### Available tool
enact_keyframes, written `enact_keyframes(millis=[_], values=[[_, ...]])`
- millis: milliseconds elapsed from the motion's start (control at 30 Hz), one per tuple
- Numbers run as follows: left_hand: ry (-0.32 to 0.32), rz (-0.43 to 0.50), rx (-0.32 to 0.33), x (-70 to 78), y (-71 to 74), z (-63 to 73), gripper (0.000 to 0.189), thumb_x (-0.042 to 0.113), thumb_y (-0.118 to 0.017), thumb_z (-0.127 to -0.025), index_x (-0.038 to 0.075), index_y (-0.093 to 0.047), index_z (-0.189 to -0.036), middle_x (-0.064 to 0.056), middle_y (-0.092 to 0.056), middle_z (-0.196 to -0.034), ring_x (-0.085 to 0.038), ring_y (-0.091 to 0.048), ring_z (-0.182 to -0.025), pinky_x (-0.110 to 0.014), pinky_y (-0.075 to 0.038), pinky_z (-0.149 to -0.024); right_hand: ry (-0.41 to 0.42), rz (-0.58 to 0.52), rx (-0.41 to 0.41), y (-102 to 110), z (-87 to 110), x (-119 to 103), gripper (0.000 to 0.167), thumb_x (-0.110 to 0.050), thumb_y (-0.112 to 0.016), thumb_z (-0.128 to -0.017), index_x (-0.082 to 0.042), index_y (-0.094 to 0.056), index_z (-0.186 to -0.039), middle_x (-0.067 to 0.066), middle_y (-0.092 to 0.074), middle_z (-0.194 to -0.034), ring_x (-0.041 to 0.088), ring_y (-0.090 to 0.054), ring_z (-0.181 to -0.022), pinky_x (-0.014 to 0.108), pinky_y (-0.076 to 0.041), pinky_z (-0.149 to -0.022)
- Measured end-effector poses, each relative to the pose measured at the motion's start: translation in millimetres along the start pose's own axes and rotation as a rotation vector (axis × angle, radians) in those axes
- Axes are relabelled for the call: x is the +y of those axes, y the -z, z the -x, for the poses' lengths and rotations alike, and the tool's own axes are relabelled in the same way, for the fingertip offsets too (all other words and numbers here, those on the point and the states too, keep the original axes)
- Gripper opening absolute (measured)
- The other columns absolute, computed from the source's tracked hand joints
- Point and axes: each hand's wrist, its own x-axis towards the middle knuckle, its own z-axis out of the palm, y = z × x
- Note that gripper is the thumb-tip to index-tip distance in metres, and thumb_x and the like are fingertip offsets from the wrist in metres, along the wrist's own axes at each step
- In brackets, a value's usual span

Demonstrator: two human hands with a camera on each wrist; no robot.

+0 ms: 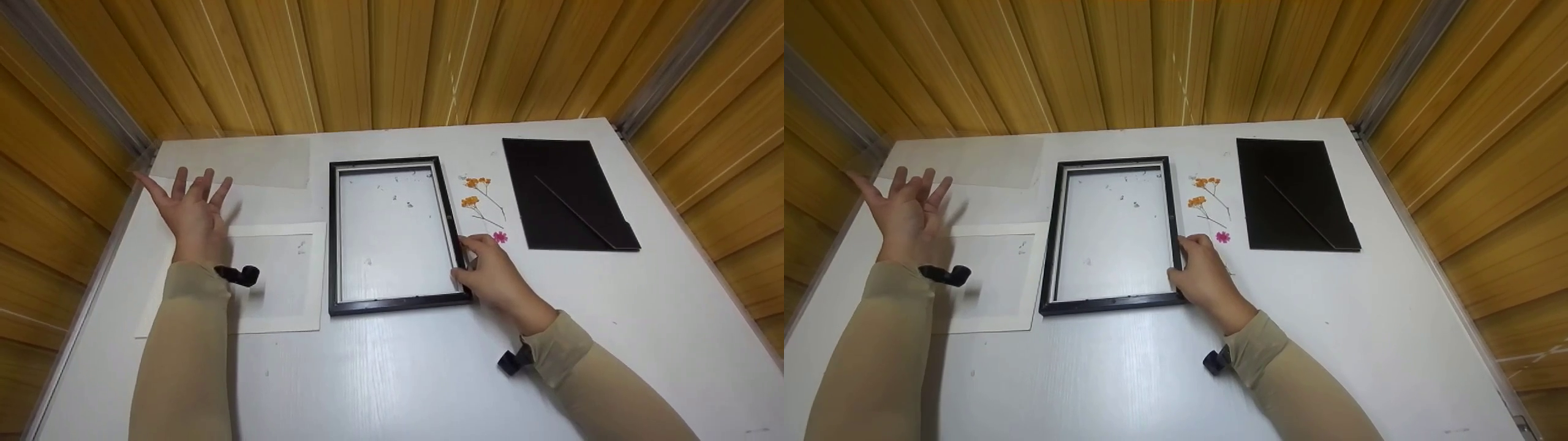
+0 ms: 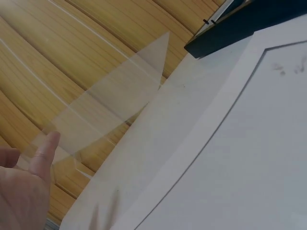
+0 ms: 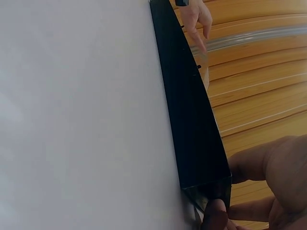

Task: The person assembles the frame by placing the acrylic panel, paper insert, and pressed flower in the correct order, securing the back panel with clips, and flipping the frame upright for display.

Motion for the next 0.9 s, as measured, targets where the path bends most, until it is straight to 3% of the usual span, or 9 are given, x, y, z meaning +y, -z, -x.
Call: enact_keyframes(millis=[233, 400, 533, 700, 900], values=[[0.003, 0.127, -0.034, 2.6, -6.6, 10.9, 0.109, -0.006, -0.065, -0.11, 0.075, -0.021, -0.168, 0.011, -0.04, -0.173, -0.024, -0.064, -0.15, -0.046, -0.061, -0.117, 0.026, -0.003, 0.016, -0.5, -2.0, -1.8, 0.066, -0.009, -0.08, -0.098, 0.01, -0.058, -0.158, 0.027, -0.061, -0.156, 0.019, -0.069, -0.093, 0.024, -0.054, -0.078], [0.016, 0.193, -0.091, -4.1, -21.8, 30.0, 0.097, -0.005, -0.069, -0.109, 0.062, -0.035, -0.171, 0.003, -0.051, -0.168, -0.025, -0.074, -0.137, -0.041, -0.067, -0.104, 0.017, -0.001, 0.024, -0.5, 0.1, -0.6, 0.065, -0.008, -0.079, -0.1, 0.009, -0.058, -0.159, 0.025, -0.066, -0.15, 0.02, -0.07, -0.094, 0.024, -0.055, -0.078], [0.024, 0.185, -0.168, -9.6, -37.2, 48.1, 0.087, -0.002, -0.07, -0.109, 0.052, -0.042, -0.172, -0.002, -0.056, -0.163, -0.025, -0.081, -0.123, -0.038, -0.069, -0.095, 0.009, 0.002, 0.023, -0.3, 2.9, 1.3, 0.064, -0.01, -0.079, -0.101, 0.008, -0.058, -0.159, 0.025, -0.069, -0.145, 0.019, -0.068, -0.092, 0.026, -0.055, -0.079], [0.03, 0.15, -0.282, -14.2, -50.7, 68.2, 0.08, 0.003, -0.071, -0.11, 0.042, -0.045, -0.174, -0.004, -0.059, -0.161, -0.024, -0.082, -0.121, -0.035, -0.069, -0.095, -0.013, 0.005, 0.024, 0.2, 5.8, 2.5, 0.064, -0.012, -0.08, -0.101, 0.006, -0.059, -0.159, 0.024, -0.07, -0.144, 0.016, -0.061, -0.083, 0.029, -0.051, -0.078], [0.037, 0.07, -0.34, -28.7, -56.8, 77.0, 0.068, 0.008, -0.069, -0.112, 0.03, -0.049, -0.173, -0.008, -0.063, -0.158, -0.023, -0.084, -0.118, -0.031, -0.068, -0.093, -0.006, -0.013, 0.025, -0.9, 4.1, 3.0, 0.064, -0.013, -0.08, -0.102, 0.005, -0.059, -0.159, 0.025, -0.069, -0.144, 0.014, -0.058, -0.079, 0.03, -0.051, -0.078]])
